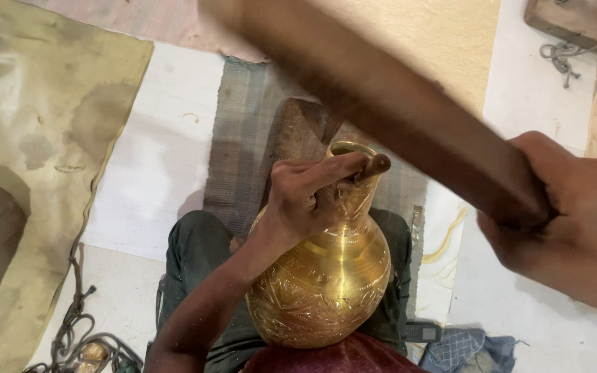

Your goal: The person sits on the floor with a brass vessel on their lap and uses a metal chisel and wooden mallet to engrave decorative patterns along the neck and shoulder of the vessel. They repeatedly position the chisel and strike it with the mallet to create fine lines and motifs.

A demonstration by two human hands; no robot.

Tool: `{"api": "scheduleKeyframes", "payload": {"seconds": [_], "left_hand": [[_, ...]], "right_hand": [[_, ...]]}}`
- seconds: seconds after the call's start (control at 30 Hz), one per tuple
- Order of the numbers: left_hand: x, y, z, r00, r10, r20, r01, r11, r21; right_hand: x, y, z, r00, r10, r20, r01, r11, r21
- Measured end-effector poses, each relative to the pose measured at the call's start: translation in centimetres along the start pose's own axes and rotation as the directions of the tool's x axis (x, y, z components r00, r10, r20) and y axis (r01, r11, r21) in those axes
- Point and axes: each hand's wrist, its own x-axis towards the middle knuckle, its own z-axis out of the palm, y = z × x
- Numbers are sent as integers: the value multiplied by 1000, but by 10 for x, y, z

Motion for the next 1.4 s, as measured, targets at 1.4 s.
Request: {"api": "scheduleKeyframes", "payload": {"seconds": [1.4], "left_hand": [[-3, -11, 2, 999, -23, -45, 20, 998, -57]], "right_hand": [[10, 13, 18, 996, -60, 71, 59, 998, 11]]}}
